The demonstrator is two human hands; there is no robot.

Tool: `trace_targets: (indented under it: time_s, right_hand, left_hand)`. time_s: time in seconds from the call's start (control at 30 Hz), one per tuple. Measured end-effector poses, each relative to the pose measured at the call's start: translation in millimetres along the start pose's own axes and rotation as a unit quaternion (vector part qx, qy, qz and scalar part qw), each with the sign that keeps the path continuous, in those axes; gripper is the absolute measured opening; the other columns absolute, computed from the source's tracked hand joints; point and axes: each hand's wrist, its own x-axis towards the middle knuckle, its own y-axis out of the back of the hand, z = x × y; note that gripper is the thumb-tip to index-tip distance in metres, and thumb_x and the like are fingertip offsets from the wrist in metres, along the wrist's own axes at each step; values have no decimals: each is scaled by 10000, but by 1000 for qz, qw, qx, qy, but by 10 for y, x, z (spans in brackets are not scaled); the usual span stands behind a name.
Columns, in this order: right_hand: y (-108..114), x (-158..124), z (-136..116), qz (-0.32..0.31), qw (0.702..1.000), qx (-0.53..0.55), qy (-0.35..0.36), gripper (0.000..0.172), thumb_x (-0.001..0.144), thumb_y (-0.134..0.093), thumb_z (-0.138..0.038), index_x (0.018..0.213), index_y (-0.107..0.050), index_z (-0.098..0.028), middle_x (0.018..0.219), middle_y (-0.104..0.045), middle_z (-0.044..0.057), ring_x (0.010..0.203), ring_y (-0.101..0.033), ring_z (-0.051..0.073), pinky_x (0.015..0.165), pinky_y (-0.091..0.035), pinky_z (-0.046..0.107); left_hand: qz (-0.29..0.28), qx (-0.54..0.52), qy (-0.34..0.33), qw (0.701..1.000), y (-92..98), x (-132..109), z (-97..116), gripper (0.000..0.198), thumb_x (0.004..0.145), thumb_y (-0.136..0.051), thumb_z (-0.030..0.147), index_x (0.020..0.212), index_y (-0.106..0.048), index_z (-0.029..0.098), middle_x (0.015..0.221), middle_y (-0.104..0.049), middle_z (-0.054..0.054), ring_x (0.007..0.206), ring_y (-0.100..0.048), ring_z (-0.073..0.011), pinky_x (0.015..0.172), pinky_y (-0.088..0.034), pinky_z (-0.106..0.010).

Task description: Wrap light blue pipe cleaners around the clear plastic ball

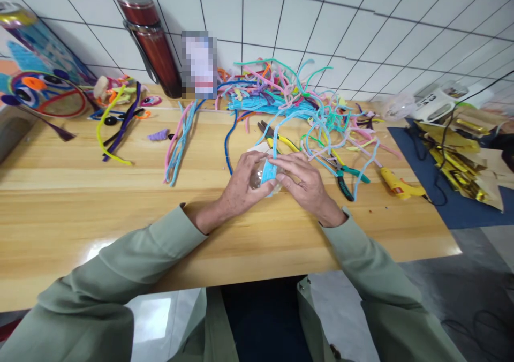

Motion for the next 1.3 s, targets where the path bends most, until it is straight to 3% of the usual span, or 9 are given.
trace_targets:
  time_s: [0.2,0.4,0.5,0.77,0.9,1.0,1.17,1.3]
  right_hand:
    - [-24,-6,4,18,999,-4,-28,321,1075,-694,-392,1377,-781,-328,1332,-835,76,1213,-780,285,1056,-614,528]
    - [-29,-8,7,32,999,0,-36,333,1046,-718,-312,1372,-784,-322,1336,-834,78,1229,-777,288,1066,-616,530]
    - [-31,-9,6,33,999,0,-39,341,1046,-711,-296,1378,-779,-328,1338,-834,68,1222,-781,282,1077,-616,530]
    - [-28,-10,-33,6,1000,-2,-31,392,1139,-547,-383,1492,-712,-349,1445,-790,60,1333,-733,285,1166,-569,567]
    - [-12,-33,-45,9,999,0,-47,492,1156,-478,-493,1611,-606,-358,1422,-793,69,1301,-735,297,1145,-591,568]
    - [9,-65,-55,20,996,14,-84,632,1137,-410,-650,1676,-529,-342,1368,-795,98,1275,-741,321,1115,-613,574]
    - [-22,-116,-28,37,991,80,-104,804,1069,-321,-821,1628,-583,-306,1411,-774,125,1272,-755,336,1071,-643,564]
    - [-123,-145,72,109,978,108,-143,752,1079,-382,-793,1566,-621,-270,1363,-799,137,1250,-773,318,1054,-646,536]
  left_hand:
    - [5,-8,2,1000,-27,-8,-26,533,1001,-741,450,1451,-534,252,1425,-632,-148,1382,-610,-317,1182,-539,-557]
    - [-6,-14,2,1000,-34,-18,-35,682,936,-813,457,1502,-494,251,1481,-591,-168,1432,-583,-347,1182,-542,-569]
    - [-17,-16,-3,1000,-13,-17,-22,658,960,-791,440,1516,-487,265,1505,-588,-166,1456,-567,-347,1199,-527,-575]
    - [-20,-29,-2,999,-2,-14,-15,610,998,-755,472,1515,-500,273,1502,-600,-156,1441,-577,-330,1220,-510,-575]
    - [-30,-67,5,997,-29,-26,2,614,1000,-757,472,1532,-516,282,1513,-617,-151,1415,-614,-324,1209,-529,-563]
    - [-69,-133,36,988,-35,-42,31,660,1006,-752,502,1580,-496,298,1600,-581,-164,1460,-609,-347,1216,-531,-587]
    - [-133,-253,98,953,-18,-40,101,646,987,-762,584,1534,-540,322,1675,-547,-140,1543,-558,-372,1199,-562,-599]
    - [-149,-317,138,927,-26,-30,92,605,980,-746,602,1489,-588,314,1531,-668,-124,1425,-659,-352,1146,-608,-577]
